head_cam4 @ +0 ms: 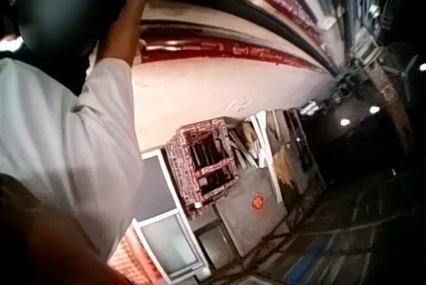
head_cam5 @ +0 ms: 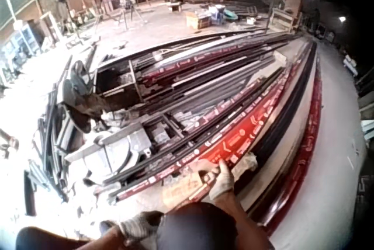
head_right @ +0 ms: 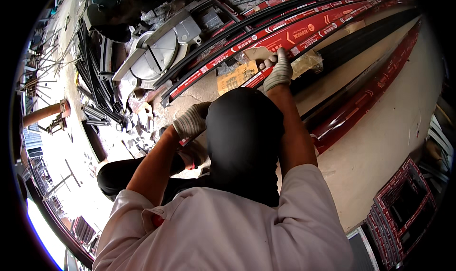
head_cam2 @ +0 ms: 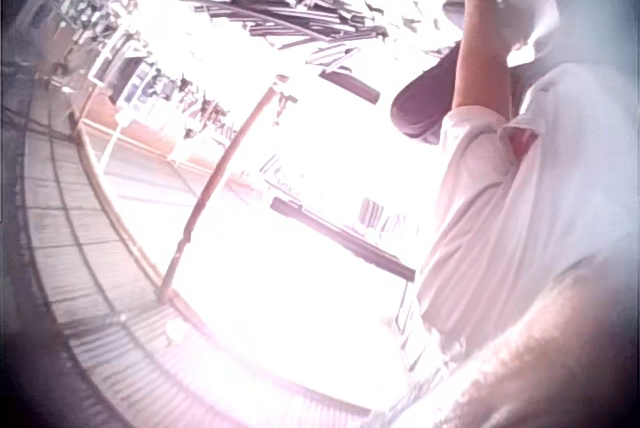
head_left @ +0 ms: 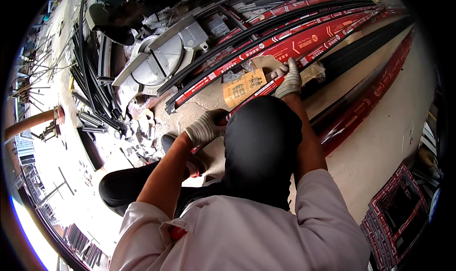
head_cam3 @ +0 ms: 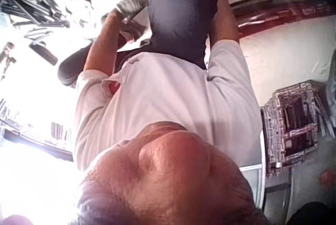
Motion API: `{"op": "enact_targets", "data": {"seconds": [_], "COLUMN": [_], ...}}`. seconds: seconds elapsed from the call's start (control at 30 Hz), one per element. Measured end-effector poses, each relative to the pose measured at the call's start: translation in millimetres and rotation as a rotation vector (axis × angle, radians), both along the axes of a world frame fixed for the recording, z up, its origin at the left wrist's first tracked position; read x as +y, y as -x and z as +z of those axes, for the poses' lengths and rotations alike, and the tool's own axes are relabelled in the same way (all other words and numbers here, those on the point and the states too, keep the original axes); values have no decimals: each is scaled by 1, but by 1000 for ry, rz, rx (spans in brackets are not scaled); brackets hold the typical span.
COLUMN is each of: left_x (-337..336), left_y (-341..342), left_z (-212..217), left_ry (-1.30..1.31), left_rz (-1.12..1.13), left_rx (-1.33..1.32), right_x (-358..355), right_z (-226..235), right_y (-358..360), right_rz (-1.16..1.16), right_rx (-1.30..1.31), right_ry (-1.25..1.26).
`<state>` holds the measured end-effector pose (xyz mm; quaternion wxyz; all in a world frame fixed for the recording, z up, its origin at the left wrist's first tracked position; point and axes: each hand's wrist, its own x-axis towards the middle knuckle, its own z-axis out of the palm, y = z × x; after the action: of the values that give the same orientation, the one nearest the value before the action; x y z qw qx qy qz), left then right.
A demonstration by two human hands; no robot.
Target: The person walks through a workshop, picks up long metal profiles, and sits on the floor to inspect and measure them with a tape measure. The person handles the profiles one by one, checking their length and condition before placing them back.
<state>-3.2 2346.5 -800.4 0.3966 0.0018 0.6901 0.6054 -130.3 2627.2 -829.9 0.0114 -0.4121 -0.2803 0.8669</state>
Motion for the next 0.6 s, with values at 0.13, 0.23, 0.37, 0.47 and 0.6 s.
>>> {"op": "enact_targets", "data": {"seconds": [0.13, 0.23, 0.37, 0.47, 0.6], "left_x": [0, -2, 3, 2, 5], "left_y": [20, 26, 22, 19, 16], "left_z": [39, 56, 62, 56, 24], "left_ry": [-59, -14, -7, -8, -14], "left_rz": [-82, -121, -137, -136, -106], "left_rx": [-111, -127, -273, -283, -183], "right_x": [3, 12, 15, 15, 19], "right_z": [3, 11, 14, 18, 14], "right_y": [3, 8, 6, 0, 3], "right_rz": [-3, -7, -8, -3, 15], "right_rx": [49, 87, 83, 134, 160], "right_ry": [4, -7, -13, 34, -19]}}
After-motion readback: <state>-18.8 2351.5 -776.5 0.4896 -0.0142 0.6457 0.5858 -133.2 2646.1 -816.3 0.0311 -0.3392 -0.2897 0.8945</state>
